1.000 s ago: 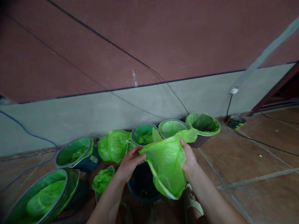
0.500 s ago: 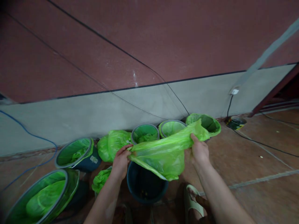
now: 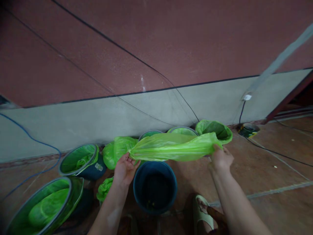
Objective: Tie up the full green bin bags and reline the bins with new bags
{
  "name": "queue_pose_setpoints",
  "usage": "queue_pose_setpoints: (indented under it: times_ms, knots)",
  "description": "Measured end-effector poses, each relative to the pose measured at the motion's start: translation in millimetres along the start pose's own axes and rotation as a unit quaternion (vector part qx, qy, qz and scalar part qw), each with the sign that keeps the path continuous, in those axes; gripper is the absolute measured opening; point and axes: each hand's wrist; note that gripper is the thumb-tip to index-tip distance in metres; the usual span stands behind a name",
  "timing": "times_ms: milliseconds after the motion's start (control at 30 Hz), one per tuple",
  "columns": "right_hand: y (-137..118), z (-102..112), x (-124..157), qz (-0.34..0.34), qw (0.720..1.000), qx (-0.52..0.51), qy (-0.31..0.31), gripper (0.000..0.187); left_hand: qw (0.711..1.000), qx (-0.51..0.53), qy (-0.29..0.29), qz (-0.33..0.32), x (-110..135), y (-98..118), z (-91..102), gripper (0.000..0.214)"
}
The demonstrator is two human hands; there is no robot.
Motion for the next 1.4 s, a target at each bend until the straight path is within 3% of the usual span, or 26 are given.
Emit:
queue_pose_setpoints:
  times_ms: [67, 133, 200, 300, 367, 467, 633, 767, 833, 900, 1033, 1100, 1267, 1400]
  knots:
    - [-11, 4, -3, 0.069, 0.991, 0.069, 0.087, 0.015, 1.000, 0.009, 0.003, -0.006, 1, 1, -0.4, 0.009]
    - [-24, 7, 7, 0.217, 0.960, 0.146, 0.100, 0.024, 1.000, -0.007, 0.002, -0.030, 1, -2, -1.5, 0.006]
    - [-34, 7, 33, 0.383, 0.904, 0.190, 0.034, 0.029, 0.996, -0.042, -0.003, -0.075, 0, -9, -3.0, 0.011]
    - [-38, 1, 91, 0.510, 0.828, 0.169, -0.160, 0.021, 0.973, -0.138, -0.016, -0.183, -1, -22, -4.8, 0.024]
    - [-36, -2, 128, 0.516, 0.772, 0.168, -0.331, 0.023, 0.943, -0.227, -0.050, -0.236, 2, -29, -5.6, 0.030]
    - [-30, -4, 161, 0.483, 0.734, 0.171, -0.446, 0.029, 0.886, -0.351, -0.129, -0.275, 12, -35, -6.9, 0.034]
    - [-21, -2, 165, 0.450, 0.706, 0.221, -0.500, 0.033, 0.750, -0.493, -0.235, -0.373, 25, -38, -8.8, 0.019]
    - [-13, -3, 160, 0.433, 0.697, 0.257, -0.511, 0.025, 0.645, -0.578, -0.266, -0.423, 23, -39, -6.4, 0.020]
    - [-13, -2, 159, 0.429, 0.686, 0.272, -0.521, 0.024, 0.604, -0.614, -0.265, -0.433, 20, -37, -4.0, 0.019]
    - [-14, -1, 159, 0.425, 0.675, 0.284, -0.532, 0.024, 0.582, -0.634, -0.268, -0.432, 18, -34, -1.1, 0.018]
    - [-18, 0, 157, 0.416, 0.651, 0.295, -0.563, 0.022, 0.566, -0.652, -0.279, -0.420, 12, -31, 5.4, 0.023]
    - [-22, 0, 156, 0.409, 0.636, 0.307, -0.578, 0.021, 0.580, -0.647, -0.278, -0.410, 10, -31, 8.4, 0.025]
    - [-27, -1, 154, 0.382, 0.597, 0.376, -0.597, 0.025, 0.708, -0.550, -0.273, -0.347, 6, -29, 11.7, 0.026]
    - [-21, 4, 151, 0.369, 0.561, 0.454, -0.586, 0.022, 0.761, -0.508, -0.231, -0.330, 5, -26, 10.8, 0.024]
Point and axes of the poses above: each hand's wrist, its own x-axis away from the middle knuckle, its own z-axis out of the back of the hand, y = z × x, and after that the axes turned 1 degree about y, right-handed
